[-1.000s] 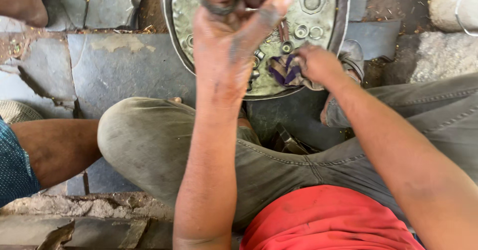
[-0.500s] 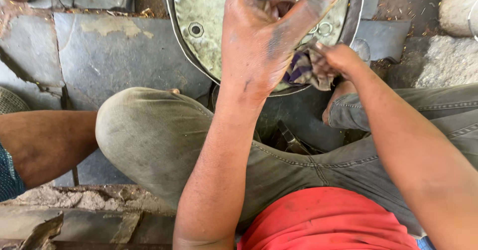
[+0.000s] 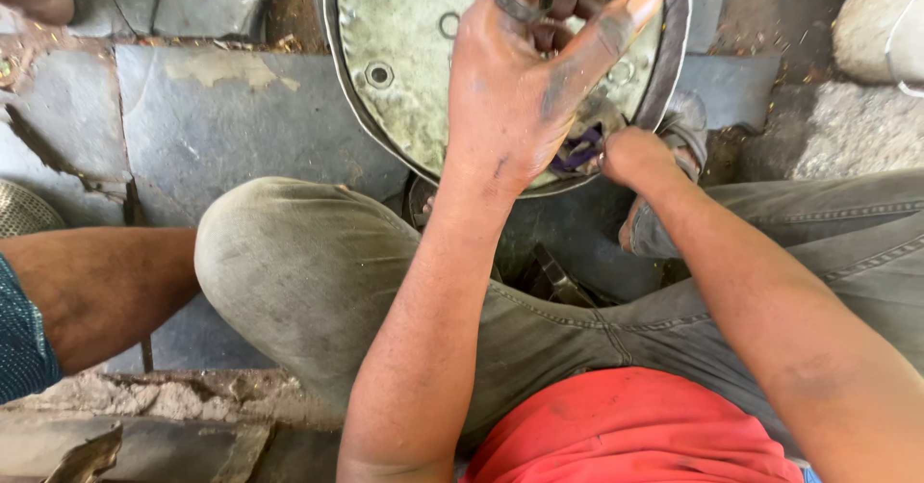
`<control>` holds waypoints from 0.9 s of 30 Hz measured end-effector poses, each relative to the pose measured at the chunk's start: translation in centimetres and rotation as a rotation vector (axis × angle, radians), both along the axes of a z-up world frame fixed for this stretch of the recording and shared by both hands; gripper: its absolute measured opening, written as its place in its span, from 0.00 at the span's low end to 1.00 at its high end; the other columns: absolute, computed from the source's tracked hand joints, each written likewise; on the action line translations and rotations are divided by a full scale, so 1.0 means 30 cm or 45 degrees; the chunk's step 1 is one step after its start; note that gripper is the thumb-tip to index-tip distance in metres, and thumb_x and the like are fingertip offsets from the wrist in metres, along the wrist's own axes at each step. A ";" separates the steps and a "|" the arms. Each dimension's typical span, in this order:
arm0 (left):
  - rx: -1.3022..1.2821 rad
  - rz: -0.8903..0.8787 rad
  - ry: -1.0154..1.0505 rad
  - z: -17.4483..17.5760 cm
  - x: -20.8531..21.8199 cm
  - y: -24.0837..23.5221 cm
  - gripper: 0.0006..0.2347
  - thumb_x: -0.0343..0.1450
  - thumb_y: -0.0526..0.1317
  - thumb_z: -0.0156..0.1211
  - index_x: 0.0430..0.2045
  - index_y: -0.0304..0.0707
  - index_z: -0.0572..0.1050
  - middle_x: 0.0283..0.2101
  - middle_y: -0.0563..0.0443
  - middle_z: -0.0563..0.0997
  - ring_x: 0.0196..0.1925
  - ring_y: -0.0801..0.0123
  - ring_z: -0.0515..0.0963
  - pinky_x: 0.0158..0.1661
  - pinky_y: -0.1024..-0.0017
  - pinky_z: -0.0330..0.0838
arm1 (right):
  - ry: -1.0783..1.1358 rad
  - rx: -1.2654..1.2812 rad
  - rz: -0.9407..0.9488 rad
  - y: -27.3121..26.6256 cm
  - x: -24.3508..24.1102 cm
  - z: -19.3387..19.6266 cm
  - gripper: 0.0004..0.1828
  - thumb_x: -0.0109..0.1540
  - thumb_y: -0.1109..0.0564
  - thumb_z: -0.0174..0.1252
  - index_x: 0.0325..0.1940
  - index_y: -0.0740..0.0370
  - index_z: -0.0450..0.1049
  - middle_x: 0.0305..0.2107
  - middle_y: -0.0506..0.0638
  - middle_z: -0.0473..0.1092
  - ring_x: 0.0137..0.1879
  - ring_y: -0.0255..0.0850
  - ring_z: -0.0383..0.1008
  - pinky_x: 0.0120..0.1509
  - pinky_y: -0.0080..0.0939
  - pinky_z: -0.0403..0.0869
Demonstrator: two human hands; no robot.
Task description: The person sits on a stone floor and cleans small metal parts, including nuts and bolts, using a cloth and a thin metal tool. They wipe the parts and use the tool to scrape or pick at them, placing the cleaned items back into a metal tray.
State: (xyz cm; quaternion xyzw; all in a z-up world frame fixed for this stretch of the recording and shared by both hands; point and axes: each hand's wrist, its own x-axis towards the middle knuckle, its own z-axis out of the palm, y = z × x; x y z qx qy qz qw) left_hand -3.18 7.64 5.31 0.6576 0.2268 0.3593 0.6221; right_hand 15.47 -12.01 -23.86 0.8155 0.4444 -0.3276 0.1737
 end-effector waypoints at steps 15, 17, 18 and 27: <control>-0.024 0.032 -0.062 -0.191 0.148 -0.042 0.16 0.75 0.40 0.64 0.57 0.36 0.73 0.41 0.58 0.82 0.42 0.82 0.80 0.45 0.77 0.77 | 1.632 0.887 -1.422 0.174 0.131 0.517 0.12 0.70 0.55 0.56 0.47 0.67 0.77 0.32 0.53 0.75 0.28 0.42 0.73 0.29 0.46 0.72; -0.207 0.033 -0.079 -0.197 0.163 -0.056 0.15 0.75 0.38 0.66 0.54 0.33 0.74 0.39 0.56 0.80 0.40 0.80 0.77 0.43 0.77 0.75 | 1.735 1.031 -1.478 0.204 0.079 0.668 0.13 0.70 0.54 0.54 0.47 0.67 0.76 0.33 0.53 0.76 0.29 0.43 0.75 0.30 0.47 0.74; -0.307 0.026 -0.080 -0.199 0.161 -0.069 0.15 0.74 0.37 0.67 0.53 0.31 0.75 0.38 0.54 0.79 0.39 0.78 0.75 0.42 0.76 0.74 | 1.793 1.103 -1.486 0.207 0.059 0.726 0.13 0.70 0.53 0.53 0.48 0.67 0.75 0.34 0.54 0.76 0.30 0.43 0.76 0.32 0.47 0.76; -0.451 -0.223 -0.218 -0.088 0.094 -0.071 0.21 0.67 0.32 0.73 0.55 0.35 0.75 0.44 0.54 0.79 0.43 0.76 0.77 0.47 0.76 0.76 | 1.579 1.342 -1.475 0.081 0.083 0.985 0.10 0.70 0.60 0.56 0.50 0.71 0.74 0.38 0.52 0.76 0.43 0.39 0.77 0.48 0.41 0.76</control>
